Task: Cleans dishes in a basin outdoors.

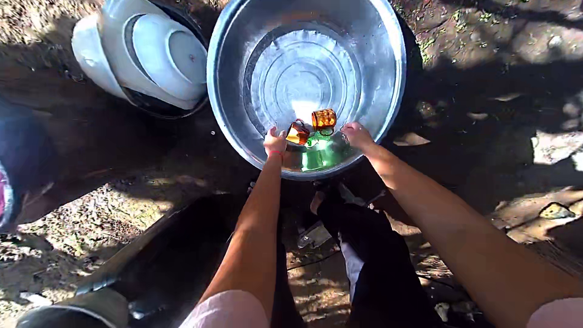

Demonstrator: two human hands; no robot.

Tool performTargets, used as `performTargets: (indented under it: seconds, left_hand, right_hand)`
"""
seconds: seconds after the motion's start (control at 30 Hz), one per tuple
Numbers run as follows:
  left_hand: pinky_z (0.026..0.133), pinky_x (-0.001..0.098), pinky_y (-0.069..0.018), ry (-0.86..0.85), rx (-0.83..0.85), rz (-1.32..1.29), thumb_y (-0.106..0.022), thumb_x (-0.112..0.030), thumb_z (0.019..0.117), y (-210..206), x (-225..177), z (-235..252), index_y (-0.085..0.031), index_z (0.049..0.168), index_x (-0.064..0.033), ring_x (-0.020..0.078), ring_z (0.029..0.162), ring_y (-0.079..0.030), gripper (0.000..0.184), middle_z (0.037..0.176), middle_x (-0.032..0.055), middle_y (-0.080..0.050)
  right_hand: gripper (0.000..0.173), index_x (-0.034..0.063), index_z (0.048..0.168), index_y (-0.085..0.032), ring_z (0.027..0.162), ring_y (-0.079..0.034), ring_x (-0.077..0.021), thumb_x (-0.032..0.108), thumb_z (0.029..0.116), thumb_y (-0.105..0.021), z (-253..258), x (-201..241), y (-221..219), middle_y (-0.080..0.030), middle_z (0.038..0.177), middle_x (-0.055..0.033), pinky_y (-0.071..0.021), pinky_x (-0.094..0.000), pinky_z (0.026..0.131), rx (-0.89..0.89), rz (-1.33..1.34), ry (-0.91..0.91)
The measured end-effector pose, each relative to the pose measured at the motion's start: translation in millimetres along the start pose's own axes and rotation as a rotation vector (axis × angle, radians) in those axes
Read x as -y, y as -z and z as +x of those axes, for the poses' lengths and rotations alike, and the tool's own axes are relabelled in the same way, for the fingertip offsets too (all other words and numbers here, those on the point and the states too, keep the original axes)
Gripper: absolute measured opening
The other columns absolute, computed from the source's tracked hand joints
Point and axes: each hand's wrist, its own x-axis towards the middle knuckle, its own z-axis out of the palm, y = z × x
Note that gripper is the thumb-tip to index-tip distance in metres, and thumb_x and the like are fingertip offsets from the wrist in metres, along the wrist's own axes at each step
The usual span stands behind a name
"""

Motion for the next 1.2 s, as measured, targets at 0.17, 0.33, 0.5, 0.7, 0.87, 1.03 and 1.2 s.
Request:
performTargets:
  seconds: [0.17, 0.33, 0.5, 0.7, 0.87, 1.03, 1.2]
  left_hand:
    - [0.114, 0.0496, -0.0397, 0.055, -0.469, -0.151, -0.040, -0.029, 0.1106, -12.7, 10.3, 130.1, -0.056, 0.143, -0.0022, 0.0329, 0.136, -0.053, 0.045, 0.142, 0.0214, -0.059]
    - [0.088, 0.0337, -0.0540, -0.055, 0.052, -0.786, -0.022, -0.023, 0.1137, -91.0, -9.3, 158.3, -0.048, 0.138, 0.0035, 0.0202, 0.101, -0.064, 0.044, 0.122, 0.0179, -0.063]
    - [0.101, 0.0641, -0.0439, -0.399, 0.219, 0.219, -0.035, -0.045, 0.1111, -119.7, -34.8, 101.2, -0.064, 0.124, 0.0060, 0.0443, 0.117, -0.062, 0.060, 0.117, 0.0300, -0.066]
    - [0.120, 0.0719, -0.0080, -1.297, 0.311, 0.610, -0.051, -0.040, 0.1055, -96.6, -58.5, 148.8, -0.074, 0.114, 0.0022, 0.0411, 0.132, -0.057, 0.049, 0.123, 0.0207, -0.071]
    - [0.114, 0.0397, -0.0418, -0.745, 0.367, -0.294, -0.020, -0.031, 0.1133, -113.5, -96.8, 122.5, -0.046, 0.141, 0.0115, 0.0223, 0.128, -0.056, 0.057, 0.135, 0.0249, -0.058]
    - [0.118, 0.0715, -0.0201, -1.316, -0.203, 0.653, -0.055, -0.037, 0.1034, -76.6, -46.5, 199.2, -0.072, 0.124, -0.0075, 0.0416, 0.138, -0.051, 0.040, 0.140, 0.0163, -0.063]
    - [0.102, 0.0281, -0.0478, -0.438, -0.305, -0.754, -0.029, -0.018, 0.1130, -109.5, -54.2, 200.8, -0.057, 0.135, 0.0051, 0.0136, 0.115, -0.061, 0.042, 0.126, 0.0142, -0.065]
  right_hand:
    - [0.067, -0.0002, 0.157, -0.032, 0.137, -0.047, -0.0469, 0.038, 0.1065, -0.054, 123.1, -45.0, -27.3, -0.043, 0.152, -0.0322, -0.0395, -0.0600, 0.111, -0.067, 0.056, 0.079]
    - [0.059, 0.0026, 0.147, -0.048, 0.130, -0.055, -0.0374, 0.047, 0.1082, -0.045, 181.1, -40.9, -74.4, -0.054, 0.142, -0.0257, -0.0450, -0.0570, 0.106, -0.093, 0.461, -0.004]
    - [0.063, 0.0077, 0.140, -0.054, 0.106, -0.064, -0.0267, 0.058, 0.1071, -0.035, 193.0, -5.7, -70.3, -0.064, 0.123, -0.0160, -0.0538, -0.0477, 0.086, 0.014, 0.719, -0.047]
    - [0.070, 0.0118, 0.144, -0.049, 0.105, -0.066, -0.0208, 0.063, 0.1064, -0.020, 203.5, -3.0, -2.1, -0.065, 0.121, -0.0100, -0.0569, -0.0405, 0.088, 0.390, 0.625, 0.196]
    - [0.083, 0.0211, 0.154, -0.031, 0.115, -0.065, -0.0198, 0.064, 0.0905, -0.062, 208.4, 11.4, -5.2, -0.062, 0.133, -0.0039, -0.0594, -0.0397, 0.092, 0.338, 0.961, 0.587]
    - [0.051, 0.0127, 0.140, -0.049, 0.096, -0.067, -0.0232, 0.050, 0.1080, -0.034, 220.1, 11.3, -2.5, -0.065, 0.115, -0.0113, -0.0581, -0.0424, 0.077, 0.023, 0.970, 0.319]
    - [0.053, 0.0073, 0.144, -0.047, 0.106, -0.065, -0.0237, 0.046, 0.1103, -0.032, 244.4, 4.2, -29.8, -0.062, 0.125, -0.0143, -0.0568, -0.0429, 0.086, -0.223, 1.111, 0.314]
